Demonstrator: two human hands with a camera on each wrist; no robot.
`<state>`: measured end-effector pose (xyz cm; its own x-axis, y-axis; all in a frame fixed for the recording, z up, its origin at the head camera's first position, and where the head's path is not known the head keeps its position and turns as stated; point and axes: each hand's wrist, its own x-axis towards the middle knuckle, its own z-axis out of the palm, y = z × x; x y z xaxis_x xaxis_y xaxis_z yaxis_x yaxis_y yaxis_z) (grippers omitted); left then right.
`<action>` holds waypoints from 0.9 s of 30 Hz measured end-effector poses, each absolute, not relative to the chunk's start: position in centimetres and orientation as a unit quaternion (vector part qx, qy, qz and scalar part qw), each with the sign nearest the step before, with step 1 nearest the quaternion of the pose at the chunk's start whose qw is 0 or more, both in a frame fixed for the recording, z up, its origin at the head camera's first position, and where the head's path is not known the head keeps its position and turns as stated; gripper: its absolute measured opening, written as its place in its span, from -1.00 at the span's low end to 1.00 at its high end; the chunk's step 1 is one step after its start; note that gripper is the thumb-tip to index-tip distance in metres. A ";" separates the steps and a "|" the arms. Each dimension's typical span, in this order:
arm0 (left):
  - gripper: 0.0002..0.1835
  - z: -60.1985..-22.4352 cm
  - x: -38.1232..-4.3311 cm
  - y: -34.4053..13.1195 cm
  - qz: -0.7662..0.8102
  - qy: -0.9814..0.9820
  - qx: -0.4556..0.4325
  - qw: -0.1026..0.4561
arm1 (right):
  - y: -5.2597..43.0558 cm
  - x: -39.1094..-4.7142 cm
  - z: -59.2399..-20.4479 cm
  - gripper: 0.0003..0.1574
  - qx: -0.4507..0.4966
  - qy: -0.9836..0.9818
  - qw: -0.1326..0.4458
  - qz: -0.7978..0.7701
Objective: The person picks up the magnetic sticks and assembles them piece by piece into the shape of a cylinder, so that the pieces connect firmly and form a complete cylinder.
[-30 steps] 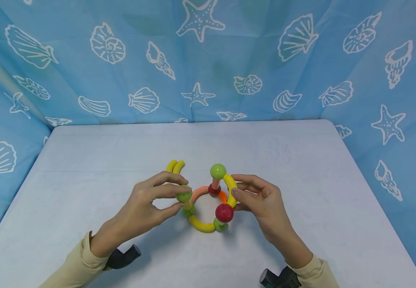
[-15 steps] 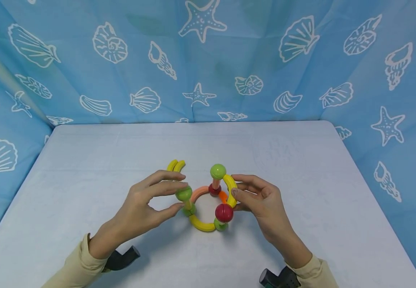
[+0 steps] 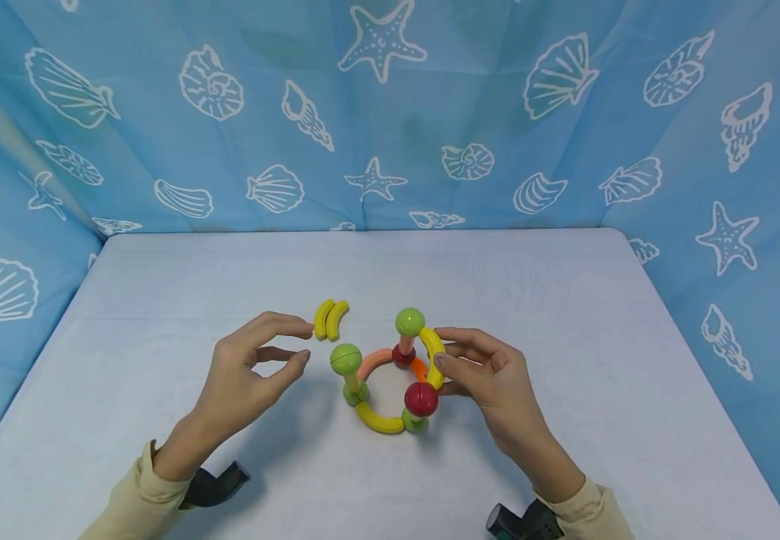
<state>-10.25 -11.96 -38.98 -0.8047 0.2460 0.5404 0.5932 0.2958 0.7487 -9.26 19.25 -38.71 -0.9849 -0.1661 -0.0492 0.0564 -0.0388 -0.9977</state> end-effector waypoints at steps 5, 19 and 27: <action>-0.62 -39.8 -10.8 -12.6 -0.523 -0.814 -0.205 0.145 | 19.3 -9.3 -38.8 -0.57 -0.035 0.692 0.077 -0.717; -0.66 -41.9 -13.0 -13.3 -0.482 -0.870 -0.067 0.074 | 19.3 -9.2 -38.8 -0.56 -0.023 0.696 0.076 -0.714; -0.58 -42.6 -14.7 -13.2 -0.483 -0.875 -0.018 0.022 | 19.4 -9.3 -38.8 -0.57 -0.030 0.695 0.075 -0.714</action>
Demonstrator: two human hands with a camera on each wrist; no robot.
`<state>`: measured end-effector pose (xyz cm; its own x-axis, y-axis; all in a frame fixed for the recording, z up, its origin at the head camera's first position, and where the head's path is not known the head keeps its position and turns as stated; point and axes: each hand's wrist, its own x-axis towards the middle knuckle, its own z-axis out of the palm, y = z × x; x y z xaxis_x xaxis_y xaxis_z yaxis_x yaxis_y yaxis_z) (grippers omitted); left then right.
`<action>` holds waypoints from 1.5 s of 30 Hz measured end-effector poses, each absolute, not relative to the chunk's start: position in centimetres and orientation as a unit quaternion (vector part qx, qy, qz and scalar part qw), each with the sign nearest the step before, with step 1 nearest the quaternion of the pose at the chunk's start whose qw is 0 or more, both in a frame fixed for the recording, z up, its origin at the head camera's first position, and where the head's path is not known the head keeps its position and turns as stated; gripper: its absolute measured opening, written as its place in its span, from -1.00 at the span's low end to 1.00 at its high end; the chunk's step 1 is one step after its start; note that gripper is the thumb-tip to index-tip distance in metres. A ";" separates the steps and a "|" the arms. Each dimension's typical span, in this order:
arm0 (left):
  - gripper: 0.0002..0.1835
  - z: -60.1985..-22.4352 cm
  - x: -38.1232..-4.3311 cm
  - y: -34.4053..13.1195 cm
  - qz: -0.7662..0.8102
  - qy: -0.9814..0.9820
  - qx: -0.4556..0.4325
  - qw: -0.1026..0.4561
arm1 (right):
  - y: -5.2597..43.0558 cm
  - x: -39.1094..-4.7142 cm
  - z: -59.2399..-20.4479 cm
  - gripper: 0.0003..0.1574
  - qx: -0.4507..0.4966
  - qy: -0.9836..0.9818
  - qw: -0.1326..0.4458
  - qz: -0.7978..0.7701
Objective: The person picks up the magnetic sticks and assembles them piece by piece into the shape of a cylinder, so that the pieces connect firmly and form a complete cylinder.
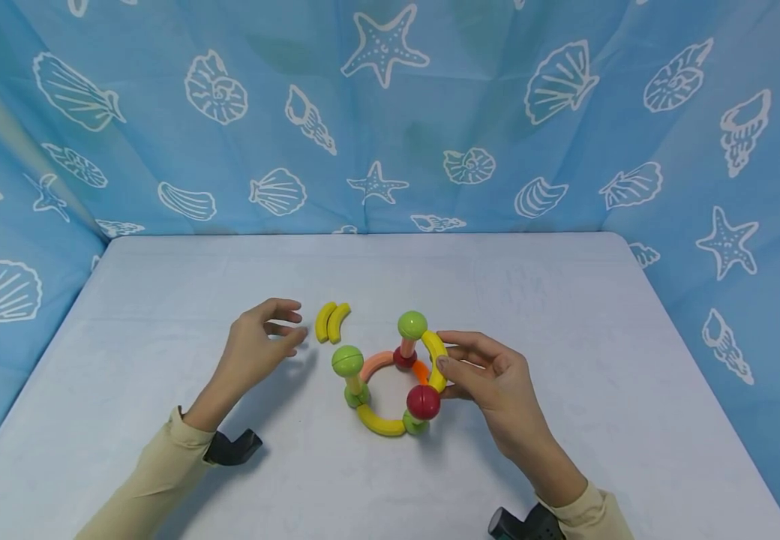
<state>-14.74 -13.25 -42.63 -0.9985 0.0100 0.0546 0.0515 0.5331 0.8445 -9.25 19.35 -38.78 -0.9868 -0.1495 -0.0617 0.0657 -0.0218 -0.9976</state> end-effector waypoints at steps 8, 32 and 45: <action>-0.55 -43.1 -17.1 -12.6 -0.475 -0.880 0.000 -0.029 | 19.3 -9.4 -38.8 -0.56 -0.019 0.701 0.079 -0.709; -0.59 -43.8 -20.1 -11.4 -0.374 -0.923 0.017 -0.086 | 19.5 -9.4 -38.8 -0.59 -0.034 0.691 0.082 -0.718; -0.62 -43.2 -20.1 -11.2 -0.345 -0.933 0.001 -0.105 | 19.4 -9.3 -38.7 -0.59 -0.038 0.690 0.082 -0.719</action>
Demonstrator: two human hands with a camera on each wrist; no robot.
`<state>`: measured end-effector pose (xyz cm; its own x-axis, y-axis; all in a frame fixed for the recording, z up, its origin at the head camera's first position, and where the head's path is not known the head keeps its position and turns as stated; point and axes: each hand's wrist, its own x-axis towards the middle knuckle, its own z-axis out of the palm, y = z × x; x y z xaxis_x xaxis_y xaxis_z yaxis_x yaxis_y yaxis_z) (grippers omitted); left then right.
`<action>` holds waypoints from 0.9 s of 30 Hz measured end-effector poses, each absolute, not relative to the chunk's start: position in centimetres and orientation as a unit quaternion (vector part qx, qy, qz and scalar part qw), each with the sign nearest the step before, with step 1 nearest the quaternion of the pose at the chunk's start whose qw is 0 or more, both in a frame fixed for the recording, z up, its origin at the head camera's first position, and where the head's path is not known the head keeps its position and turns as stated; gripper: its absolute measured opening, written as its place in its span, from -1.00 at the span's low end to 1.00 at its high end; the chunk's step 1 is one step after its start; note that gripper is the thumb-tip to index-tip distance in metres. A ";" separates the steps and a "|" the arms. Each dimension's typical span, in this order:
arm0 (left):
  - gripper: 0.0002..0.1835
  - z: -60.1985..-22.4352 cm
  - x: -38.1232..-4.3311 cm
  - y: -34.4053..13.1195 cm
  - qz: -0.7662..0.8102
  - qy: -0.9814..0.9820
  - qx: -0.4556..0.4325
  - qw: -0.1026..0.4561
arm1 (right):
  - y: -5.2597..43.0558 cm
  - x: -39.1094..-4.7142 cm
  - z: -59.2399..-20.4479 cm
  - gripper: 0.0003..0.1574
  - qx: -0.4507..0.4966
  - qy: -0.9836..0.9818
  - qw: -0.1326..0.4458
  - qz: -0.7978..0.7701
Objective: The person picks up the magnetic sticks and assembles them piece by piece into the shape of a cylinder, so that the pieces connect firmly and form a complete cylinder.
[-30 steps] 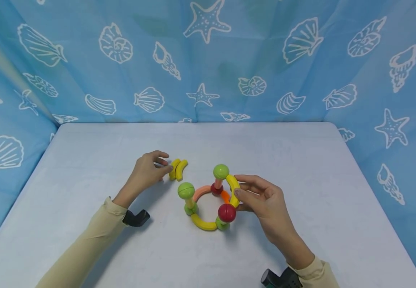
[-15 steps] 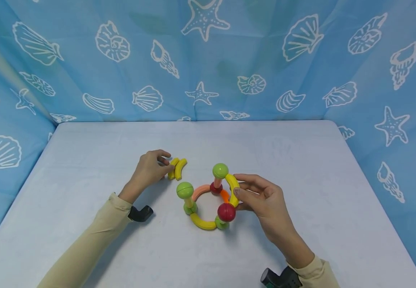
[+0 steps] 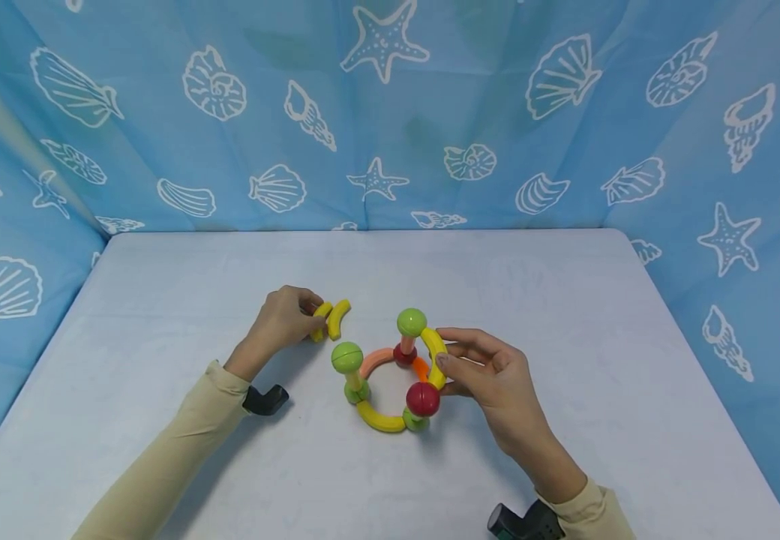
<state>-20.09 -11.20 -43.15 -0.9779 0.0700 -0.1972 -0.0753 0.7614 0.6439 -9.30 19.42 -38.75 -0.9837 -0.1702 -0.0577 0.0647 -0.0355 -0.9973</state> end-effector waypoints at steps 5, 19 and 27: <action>-0.64 -43.4 -20.1 -11.4 0.361 0.926 -0.008 0.105 | 19.4 -9.3 -38.8 -0.59 -0.043 0.687 0.081 -0.721; -0.71 -43.7 -19.4 -12.3 0.397 0.914 -0.020 0.086 | 19.3 -9.3 -38.8 -0.58 -0.038 0.692 0.080 -0.716; -0.69 -42.5 -19.1 -12.7 0.445 0.893 -0.012 0.057 | 19.4 -9.3 -38.8 -0.58 -0.038 0.694 0.077 -0.714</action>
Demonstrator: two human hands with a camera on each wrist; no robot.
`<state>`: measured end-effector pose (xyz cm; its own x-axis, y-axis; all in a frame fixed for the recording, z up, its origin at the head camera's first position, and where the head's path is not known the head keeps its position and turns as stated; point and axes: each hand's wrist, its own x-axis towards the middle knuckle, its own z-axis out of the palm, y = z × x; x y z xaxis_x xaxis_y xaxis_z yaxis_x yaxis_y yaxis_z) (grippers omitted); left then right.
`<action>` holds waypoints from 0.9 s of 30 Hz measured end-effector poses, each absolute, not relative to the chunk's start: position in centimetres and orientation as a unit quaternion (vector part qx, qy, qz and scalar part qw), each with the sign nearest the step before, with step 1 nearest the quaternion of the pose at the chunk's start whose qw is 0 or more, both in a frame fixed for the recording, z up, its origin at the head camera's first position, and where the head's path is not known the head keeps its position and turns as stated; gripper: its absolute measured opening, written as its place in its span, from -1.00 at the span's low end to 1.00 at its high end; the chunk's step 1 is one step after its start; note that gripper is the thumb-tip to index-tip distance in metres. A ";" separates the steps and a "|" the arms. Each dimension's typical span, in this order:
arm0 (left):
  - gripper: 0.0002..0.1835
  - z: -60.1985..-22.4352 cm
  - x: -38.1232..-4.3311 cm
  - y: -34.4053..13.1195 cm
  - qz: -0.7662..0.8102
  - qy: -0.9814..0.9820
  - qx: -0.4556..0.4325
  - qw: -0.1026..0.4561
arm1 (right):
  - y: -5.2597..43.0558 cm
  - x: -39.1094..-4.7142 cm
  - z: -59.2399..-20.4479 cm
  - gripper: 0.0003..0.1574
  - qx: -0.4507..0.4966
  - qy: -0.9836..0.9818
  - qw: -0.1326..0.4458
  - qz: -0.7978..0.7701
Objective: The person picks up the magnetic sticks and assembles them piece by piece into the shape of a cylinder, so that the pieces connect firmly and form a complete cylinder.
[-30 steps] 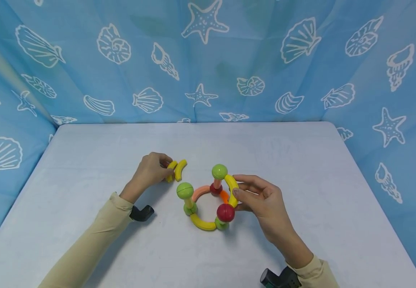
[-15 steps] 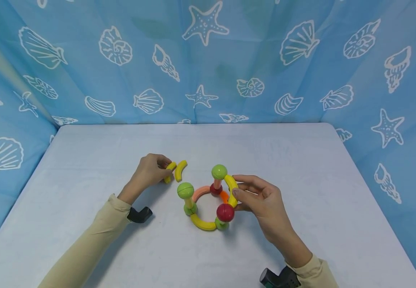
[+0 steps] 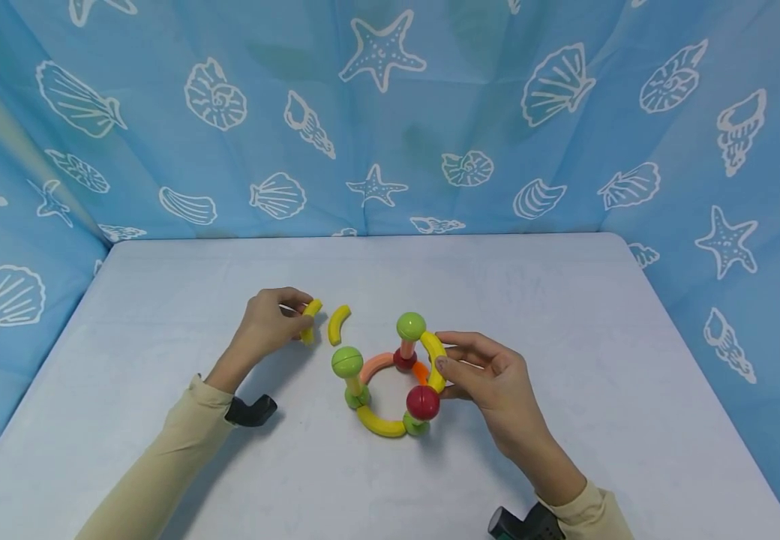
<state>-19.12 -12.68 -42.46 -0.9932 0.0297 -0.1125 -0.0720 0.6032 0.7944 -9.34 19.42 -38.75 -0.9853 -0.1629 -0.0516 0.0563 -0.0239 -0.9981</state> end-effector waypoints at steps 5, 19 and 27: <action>-0.67 -41.6 -18.8 -12.5 0.455 0.890 0.004 0.038 | 19.4 -9.3 -38.7 -0.59 -0.042 0.692 0.077 -0.716; -0.71 -38.7 -16.7 -12.1 0.480 0.877 0.020 0.015 | 19.4 -9.2 -38.7 -0.58 -0.041 0.690 0.079 -0.718; -0.70 -37.6 -15.6 -11.8 0.508 0.860 0.030 0.015 | 19.4 -9.2 -38.7 -0.59 -0.044 0.689 0.079 -0.719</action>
<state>-15.63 -11.77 -37.65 -0.9977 0.0669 0.0055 0.0372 0.4813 0.8757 -9.22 19.42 -38.69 -0.9835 -0.1745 -0.0467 0.0540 -0.0370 -0.9979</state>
